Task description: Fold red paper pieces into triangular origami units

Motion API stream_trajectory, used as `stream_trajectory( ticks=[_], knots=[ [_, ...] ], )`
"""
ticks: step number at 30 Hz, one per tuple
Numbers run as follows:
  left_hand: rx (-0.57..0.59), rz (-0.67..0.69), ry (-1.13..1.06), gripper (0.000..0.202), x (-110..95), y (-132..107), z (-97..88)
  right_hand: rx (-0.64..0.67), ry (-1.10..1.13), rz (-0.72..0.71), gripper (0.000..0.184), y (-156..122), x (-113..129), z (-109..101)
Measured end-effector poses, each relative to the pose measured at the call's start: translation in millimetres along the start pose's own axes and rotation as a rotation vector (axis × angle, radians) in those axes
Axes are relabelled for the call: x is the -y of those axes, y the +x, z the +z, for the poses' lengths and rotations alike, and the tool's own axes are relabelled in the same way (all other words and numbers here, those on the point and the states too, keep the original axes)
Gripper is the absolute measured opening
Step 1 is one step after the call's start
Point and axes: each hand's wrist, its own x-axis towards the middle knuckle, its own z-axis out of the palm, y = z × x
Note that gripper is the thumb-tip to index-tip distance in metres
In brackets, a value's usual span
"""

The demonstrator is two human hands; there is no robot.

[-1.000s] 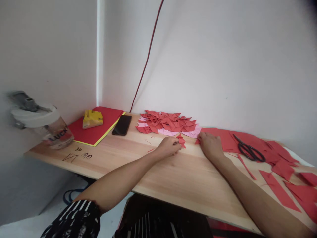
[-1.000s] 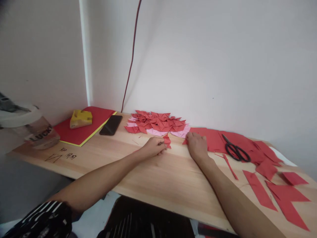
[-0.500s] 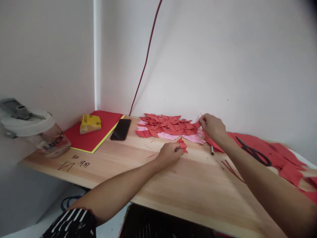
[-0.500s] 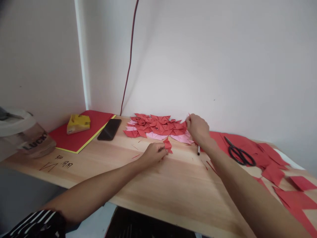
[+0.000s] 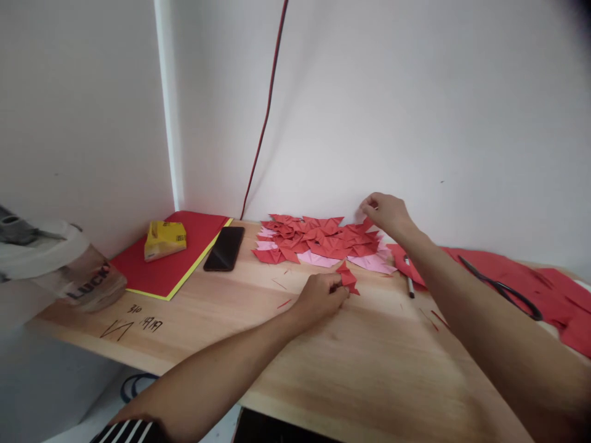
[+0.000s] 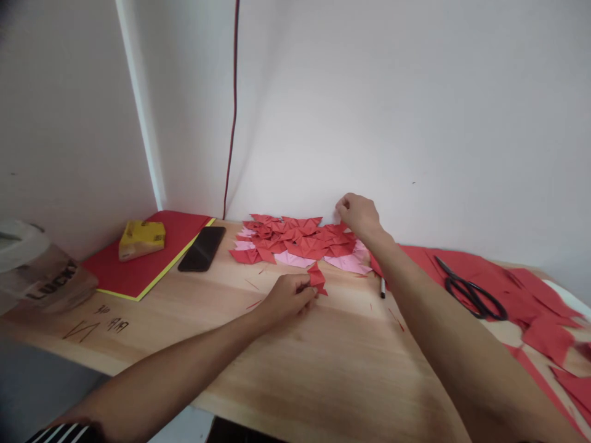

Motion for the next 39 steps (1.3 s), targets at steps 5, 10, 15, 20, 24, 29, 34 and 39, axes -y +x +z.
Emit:
stream_trajectory(
  ticks=[5, 10, 15, 20, 24, 29, 34, 39],
  knots=[
    [-0.024, -0.062, -0.087, 0.016, 0, 2, -0.2, 0.008, 0.097, -0.114, 0.012, -24, -17, -8],
    [-0.139, -0.089, -0.148, 0.024, -6, 3, -5.9, 0.283, 0.296, -0.321, 0.031, -79, -13, -3],
    [-0.174, -0.059, -0.111, 0.028, -12, 1, -10.2, 0.626, 0.498, -0.446, 0.033, -120, -10, 11],
    [-0.090, -0.046, 0.033, 0.024, -12, -1, -9.6, 0.715, 0.729, -0.442, 0.027, -131, -11, 22],
    [-0.016, -0.079, 0.016, 0.021, -13, 0, -9.3, 0.745, 0.767, -0.432, 0.022, -132, -14, 24],
    [-0.009, -0.105, 0.021, 0.025, -17, 4, -8.8, 0.729, 0.783, -0.403, 0.022, -135, -17, 31],
    [-0.018, -0.078, -0.045, 0.021, -17, 6, -7.2, 0.640, 0.778, -0.384, 0.021, -139, -13, 35],
    [-0.057, -0.079, -0.075, 0.020, -5, 9, -6.3, 0.602, 0.755, -0.355, 0.021, -139, -5, 29]
  ],
)
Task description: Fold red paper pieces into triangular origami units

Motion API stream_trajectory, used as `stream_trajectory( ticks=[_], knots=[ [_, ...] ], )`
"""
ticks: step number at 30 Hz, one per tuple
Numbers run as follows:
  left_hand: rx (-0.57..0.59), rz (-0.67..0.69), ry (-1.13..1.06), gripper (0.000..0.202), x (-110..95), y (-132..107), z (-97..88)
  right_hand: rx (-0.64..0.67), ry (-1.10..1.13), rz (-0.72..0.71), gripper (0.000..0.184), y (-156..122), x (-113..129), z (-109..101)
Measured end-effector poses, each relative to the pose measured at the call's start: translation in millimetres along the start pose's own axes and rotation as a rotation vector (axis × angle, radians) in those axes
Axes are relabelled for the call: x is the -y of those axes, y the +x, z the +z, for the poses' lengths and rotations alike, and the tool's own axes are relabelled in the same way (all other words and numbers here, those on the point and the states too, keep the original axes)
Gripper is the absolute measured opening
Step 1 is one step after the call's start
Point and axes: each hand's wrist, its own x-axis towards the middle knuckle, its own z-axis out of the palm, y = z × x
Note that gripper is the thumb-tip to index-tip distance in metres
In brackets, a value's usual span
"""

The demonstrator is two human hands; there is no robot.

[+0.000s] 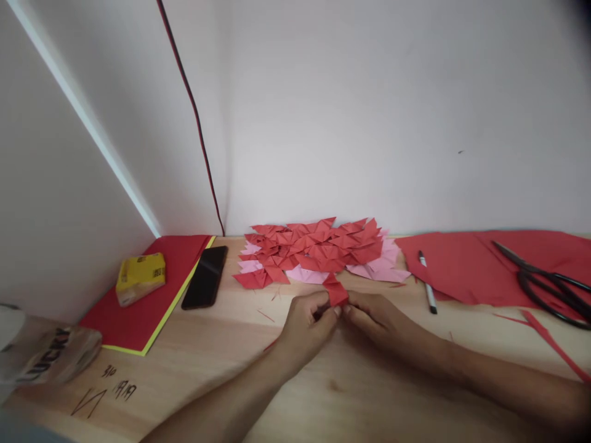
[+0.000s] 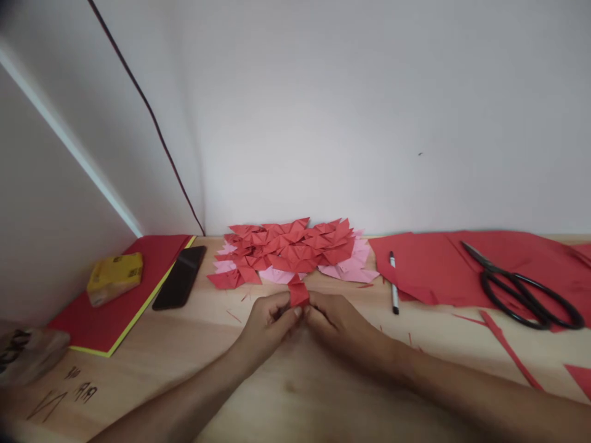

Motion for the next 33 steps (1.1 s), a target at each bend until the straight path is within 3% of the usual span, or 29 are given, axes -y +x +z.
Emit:
stream_trajectory(
  ticks=[3, 8, 12, 16, 23, 28, 33],
  knots=[
    [-0.028, -0.017, -0.013, 0.022, 7, 4, 0.4, -0.025, -0.044, 0.021, 0.025, 5, -6, 1],
    [-0.030, 0.032, 0.052, 0.020, 10, 9, -3.1, -0.190, -0.145, 0.080, 0.025, 10, -21, 13],
    [0.087, 0.021, 0.011, 0.017, 10, 10, -7.8, -0.283, -0.167, 0.094, 0.027, 4, -13, 27],
    [0.107, 0.036, -0.052, 0.016, 14, 8, -9.7, -0.360, -0.165, 0.085, 0.028, -5, -3, 39],
    [0.239, -0.024, -0.184, 0.023, 11, 7, -19.9, -0.312, -0.051, 0.024, 0.032, -8, -2, 37],
    [0.163, -0.090, -0.275, 0.026, 5, 10, -21.1, -0.347, 0.021, 0.032, 0.032, -7, -4, 34],
    [0.154, -0.043, -0.245, 0.020, 6, 10, -19.8, -0.337, 0.016, 0.004, 0.022, -3, -9, 37]
  ],
)
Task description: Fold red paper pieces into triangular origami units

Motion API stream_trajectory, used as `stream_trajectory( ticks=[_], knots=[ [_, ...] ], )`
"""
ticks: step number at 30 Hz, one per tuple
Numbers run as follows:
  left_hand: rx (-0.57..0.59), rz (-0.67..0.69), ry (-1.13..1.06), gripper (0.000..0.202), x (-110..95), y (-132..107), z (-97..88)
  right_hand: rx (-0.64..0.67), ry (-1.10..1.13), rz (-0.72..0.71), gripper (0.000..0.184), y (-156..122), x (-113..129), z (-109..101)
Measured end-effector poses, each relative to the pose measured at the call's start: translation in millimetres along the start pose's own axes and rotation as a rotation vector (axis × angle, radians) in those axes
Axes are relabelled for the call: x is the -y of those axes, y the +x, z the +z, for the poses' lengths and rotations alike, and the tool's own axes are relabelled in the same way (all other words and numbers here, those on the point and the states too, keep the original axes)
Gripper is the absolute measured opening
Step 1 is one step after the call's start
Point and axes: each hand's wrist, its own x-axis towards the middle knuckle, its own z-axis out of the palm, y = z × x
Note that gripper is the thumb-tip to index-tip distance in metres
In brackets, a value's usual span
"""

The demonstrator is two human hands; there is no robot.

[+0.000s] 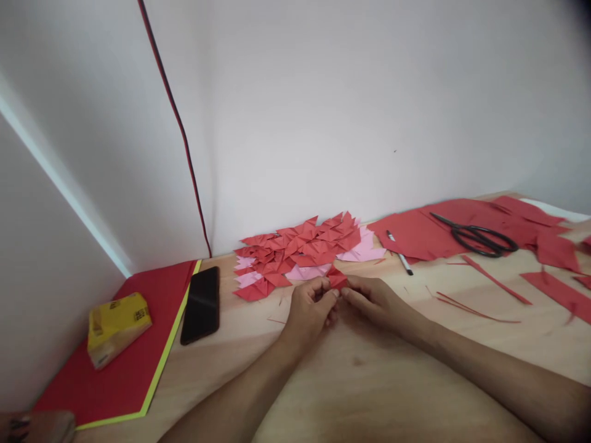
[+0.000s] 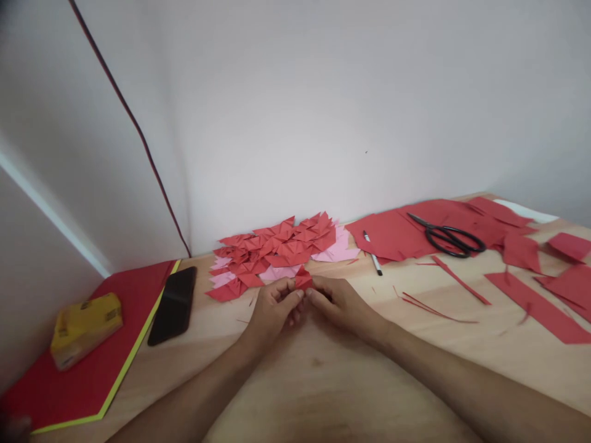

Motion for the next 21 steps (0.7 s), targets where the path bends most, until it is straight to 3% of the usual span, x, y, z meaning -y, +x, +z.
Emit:
stream_trajectory(
  ticks=[11, 21],
  knots=[
    [0.043, 0.054, 0.070, 0.026, 1, 0, -2.8, 0.035, -0.031, -0.125, 0.023, -2, 0, -4],
    [0.076, 0.084, 0.086, 0.033, 4, -1, -3.0, 0.051, -0.032, -0.146, 0.025, -3, 9, -6]
  ],
)
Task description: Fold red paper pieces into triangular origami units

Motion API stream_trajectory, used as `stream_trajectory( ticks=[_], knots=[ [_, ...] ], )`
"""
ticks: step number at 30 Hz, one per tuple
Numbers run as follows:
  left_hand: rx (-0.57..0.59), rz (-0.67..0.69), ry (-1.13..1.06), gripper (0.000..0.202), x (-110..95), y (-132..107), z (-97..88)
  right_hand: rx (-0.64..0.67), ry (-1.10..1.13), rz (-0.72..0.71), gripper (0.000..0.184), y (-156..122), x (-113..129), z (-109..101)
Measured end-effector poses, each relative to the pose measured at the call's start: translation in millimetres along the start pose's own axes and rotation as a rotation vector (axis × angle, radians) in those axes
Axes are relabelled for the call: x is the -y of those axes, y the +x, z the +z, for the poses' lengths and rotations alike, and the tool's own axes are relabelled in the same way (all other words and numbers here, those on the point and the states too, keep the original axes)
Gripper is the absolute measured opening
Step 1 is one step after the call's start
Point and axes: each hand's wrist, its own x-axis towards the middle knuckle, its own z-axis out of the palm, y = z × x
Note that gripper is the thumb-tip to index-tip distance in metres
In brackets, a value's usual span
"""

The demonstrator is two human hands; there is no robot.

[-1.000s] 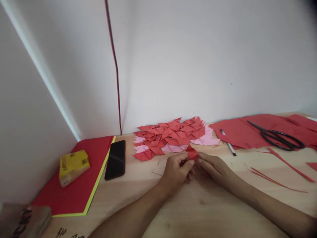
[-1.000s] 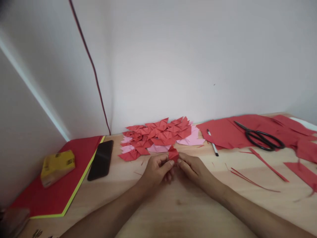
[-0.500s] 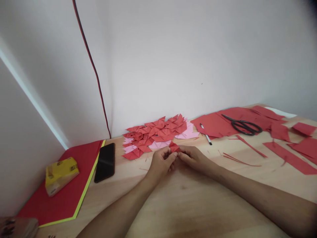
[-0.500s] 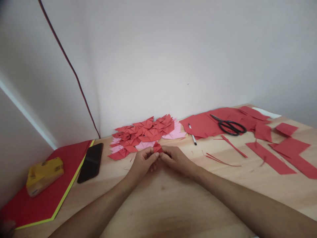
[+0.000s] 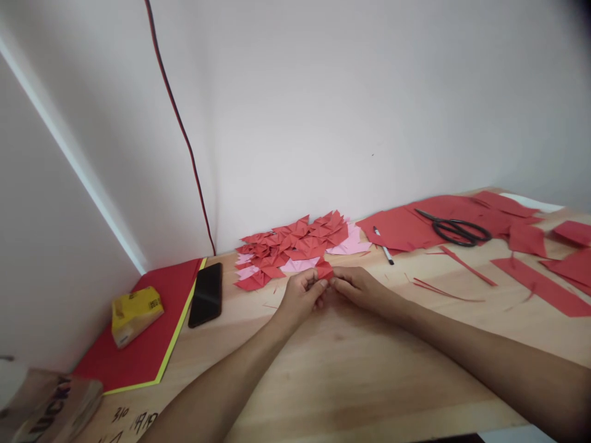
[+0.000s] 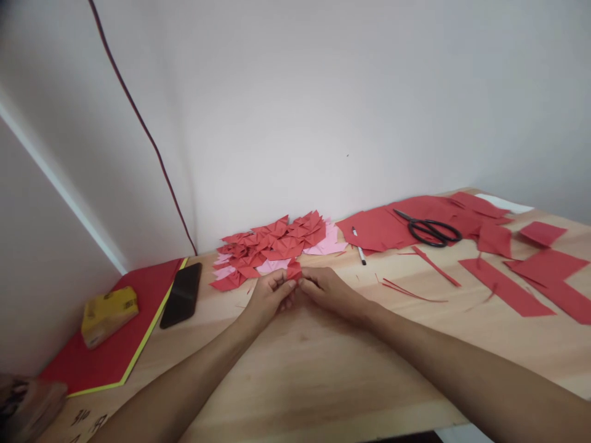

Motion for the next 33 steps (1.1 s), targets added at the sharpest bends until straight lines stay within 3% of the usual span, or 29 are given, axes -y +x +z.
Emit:
stream_trajectory(
  ticks=[5, 13, 24, 33],
  knots=[
    [0.029, -0.023, -0.038, 0.031, -2, 1, -0.5, 0.007, 0.001, 0.015, 0.028, -1, -3, -2],
    [-0.042, -0.026, -0.007, 0.015, 0, 0, 2.3, -0.016, -0.033, 0.016, 0.026, -2, -6, -1],
    [-0.131, -0.004, 0.075, 0.021, 1, -1, 5.4, -0.099, -0.057, 0.084, 0.020, 2, -17, 4],
    [-0.109, -0.010, 0.024, 0.020, -6, -2, 6.6, -0.049, -0.047, 0.050, 0.022, 0, -14, -1]
  ],
)
